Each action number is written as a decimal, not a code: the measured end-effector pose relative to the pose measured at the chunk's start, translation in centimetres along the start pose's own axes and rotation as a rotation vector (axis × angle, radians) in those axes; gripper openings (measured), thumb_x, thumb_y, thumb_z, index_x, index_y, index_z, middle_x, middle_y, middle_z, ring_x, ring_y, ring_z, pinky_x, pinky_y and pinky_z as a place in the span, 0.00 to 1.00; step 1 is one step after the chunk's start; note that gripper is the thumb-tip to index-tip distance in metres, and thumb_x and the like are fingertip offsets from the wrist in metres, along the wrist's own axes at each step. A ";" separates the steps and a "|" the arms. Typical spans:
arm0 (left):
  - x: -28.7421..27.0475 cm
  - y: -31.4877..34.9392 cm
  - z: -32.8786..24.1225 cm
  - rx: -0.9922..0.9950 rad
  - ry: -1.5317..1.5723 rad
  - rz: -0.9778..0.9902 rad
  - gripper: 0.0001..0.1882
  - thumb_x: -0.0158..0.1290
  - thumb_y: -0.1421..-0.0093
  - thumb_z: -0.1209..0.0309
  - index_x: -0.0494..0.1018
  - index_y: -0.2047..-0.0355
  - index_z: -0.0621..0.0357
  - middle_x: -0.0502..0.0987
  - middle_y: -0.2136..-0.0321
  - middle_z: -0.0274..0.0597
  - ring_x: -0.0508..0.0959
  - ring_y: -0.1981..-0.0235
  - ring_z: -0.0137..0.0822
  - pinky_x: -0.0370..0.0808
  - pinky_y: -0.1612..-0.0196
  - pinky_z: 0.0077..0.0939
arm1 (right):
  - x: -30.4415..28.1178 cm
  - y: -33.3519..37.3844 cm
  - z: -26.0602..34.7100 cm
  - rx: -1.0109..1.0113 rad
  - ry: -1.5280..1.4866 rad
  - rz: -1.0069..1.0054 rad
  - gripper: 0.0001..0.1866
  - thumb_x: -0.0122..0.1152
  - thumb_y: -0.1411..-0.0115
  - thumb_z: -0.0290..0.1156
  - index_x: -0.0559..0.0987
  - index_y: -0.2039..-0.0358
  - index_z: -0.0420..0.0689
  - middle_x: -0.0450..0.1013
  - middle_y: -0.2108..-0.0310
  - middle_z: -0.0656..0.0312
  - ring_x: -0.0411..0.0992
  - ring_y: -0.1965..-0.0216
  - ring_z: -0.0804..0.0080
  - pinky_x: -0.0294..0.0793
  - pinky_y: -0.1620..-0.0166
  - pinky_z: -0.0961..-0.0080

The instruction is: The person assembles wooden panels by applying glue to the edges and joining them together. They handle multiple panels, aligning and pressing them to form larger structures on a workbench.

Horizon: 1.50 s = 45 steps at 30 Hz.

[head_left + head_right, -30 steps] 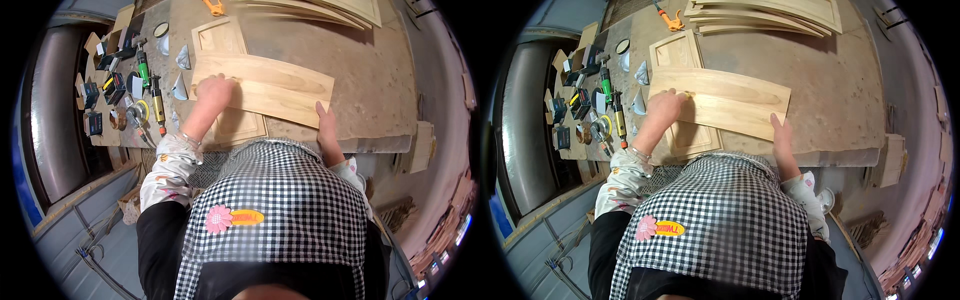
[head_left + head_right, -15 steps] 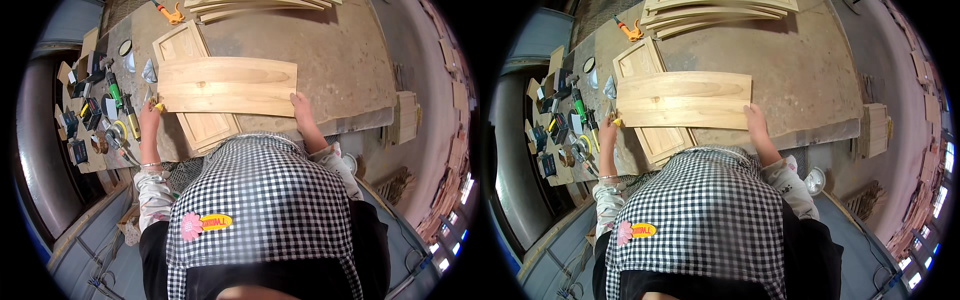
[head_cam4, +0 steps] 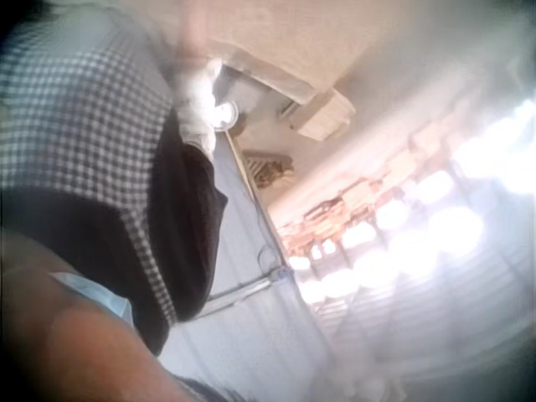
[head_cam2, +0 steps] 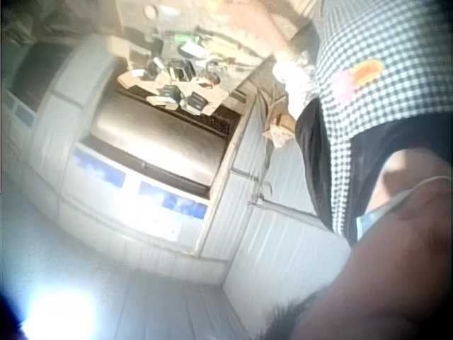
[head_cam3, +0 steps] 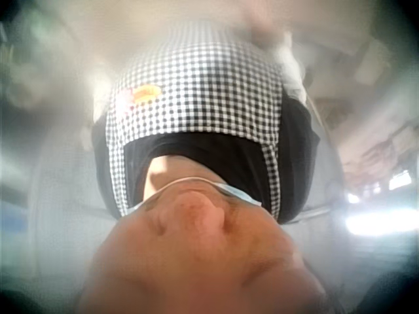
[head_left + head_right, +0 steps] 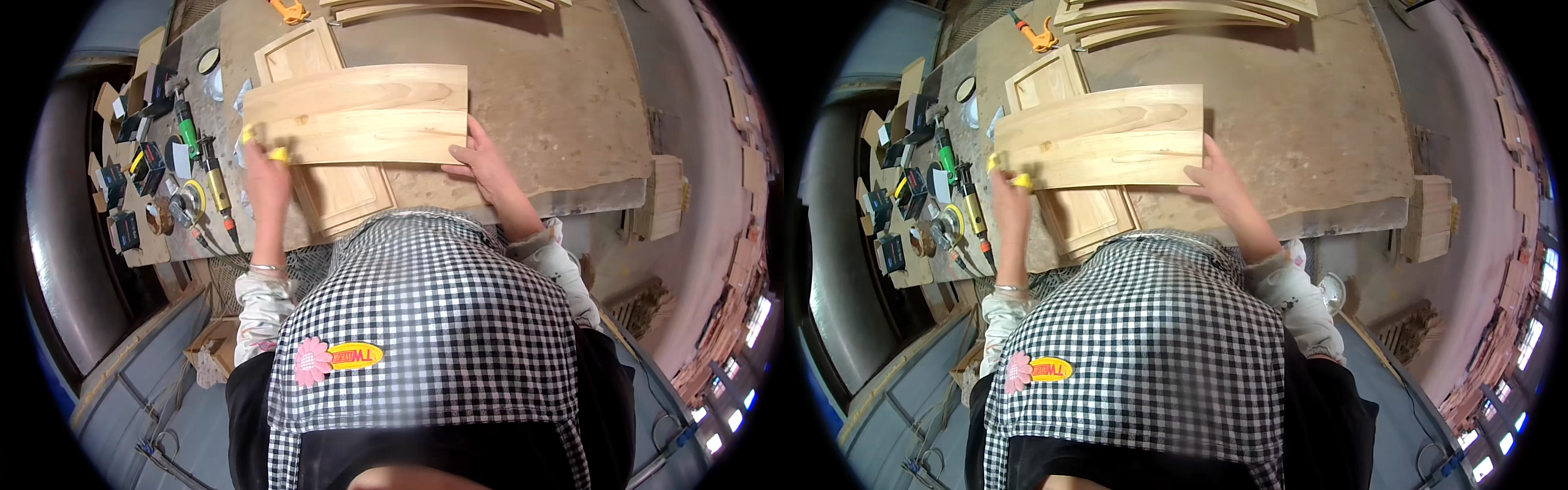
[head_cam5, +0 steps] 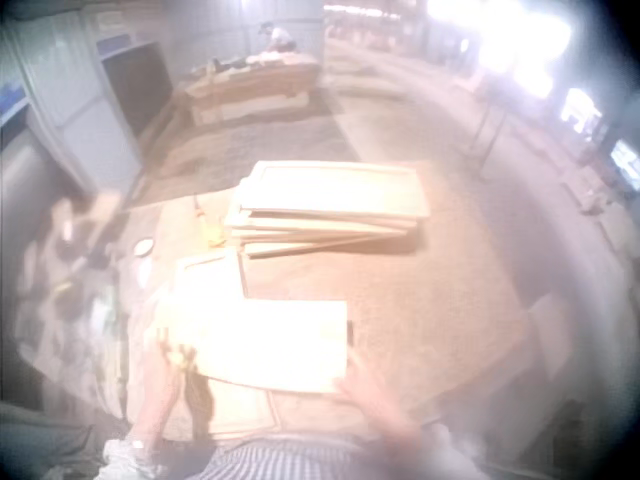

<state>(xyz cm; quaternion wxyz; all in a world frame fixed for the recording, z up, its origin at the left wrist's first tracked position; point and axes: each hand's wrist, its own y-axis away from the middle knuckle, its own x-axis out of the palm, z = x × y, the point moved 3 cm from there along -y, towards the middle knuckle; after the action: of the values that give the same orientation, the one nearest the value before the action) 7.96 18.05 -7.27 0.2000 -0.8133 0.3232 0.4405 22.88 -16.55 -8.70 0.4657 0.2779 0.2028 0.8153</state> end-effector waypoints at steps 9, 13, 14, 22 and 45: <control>5.2 7.3 -11.2 0.640 -0.187 0.413 0.17 0.52 0.45 0.74 0.74 0.55 0.45 0.72 0.67 0.40 0.76 0.65 0.42 0.76 0.66 0.36 | 1.8 -3.5 -4.0 0.056 0.008 -0.009 0.36 0.52 0.40 0.20 0.53 0.33 0.49 0.71 0.49 0.56 0.74 0.51 0.65 0.80 0.55 0.67; 5.8 7.6 -10.9 0.610 -0.244 0.442 0.14 0.51 0.44 0.72 0.76 0.57 0.46 0.73 0.67 0.41 0.77 0.65 0.42 0.76 0.66 0.36 | 1.9 -3.3 -3.9 0.044 0.008 -0.028 0.34 0.52 0.40 0.21 0.55 0.33 0.49 0.71 0.49 0.56 0.74 0.51 0.65 0.80 0.55 0.66; 5.4 7.4 -11.3 0.587 -0.275 0.458 0.14 0.51 0.44 0.72 0.76 0.57 0.46 0.73 0.67 0.41 0.77 0.65 0.42 0.76 0.66 0.36 | 1.9 -3.3 -3.8 0.038 0.006 -0.041 0.34 0.52 0.40 0.21 0.56 0.33 0.49 0.71 0.49 0.56 0.74 0.51 0.64 0.80 0.54 0.66; 4.9 6.9 -14.6 0.709 -0.395 0.580 0.12 0.53 0.47 0.73 0.77 0.62 0.46 0.74 0.66 0.41 0.79 0.63 0.40 0.77 0.63 0.36 | 1.6 -3.5 -4.0 0.063 -0.005 -0.025 0.34 0.52 0.40 0.20 0.56 0.33 0.48 0.71 0.48 0.56 0.74 0.52 0.64 0.80 0.55 0.67; 5.6 4.5 -18.1 0.745 -0.603 0.653 0.09 0.49 0.43 0.72 0.77 0.65 0.51 0.76 0.63 0.43 0.79 0.61 0.42 0.78 0.61 0.36 | 1.4 -3.2 -3.7 0.073 -0.044 -0.063 0.33 0.52 0.40 0.19 0.58 0.35 0.48 0.72 0.49 0.57 0.74 0.52 0.66 0.81 0.57 0.67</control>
<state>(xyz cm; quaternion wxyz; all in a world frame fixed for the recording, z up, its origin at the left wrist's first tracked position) 17.71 1.82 -2.55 0.4096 -0.3850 0.6193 0.5482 22.00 -14.01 -13.08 0.4848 0.3060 0.2309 0.7861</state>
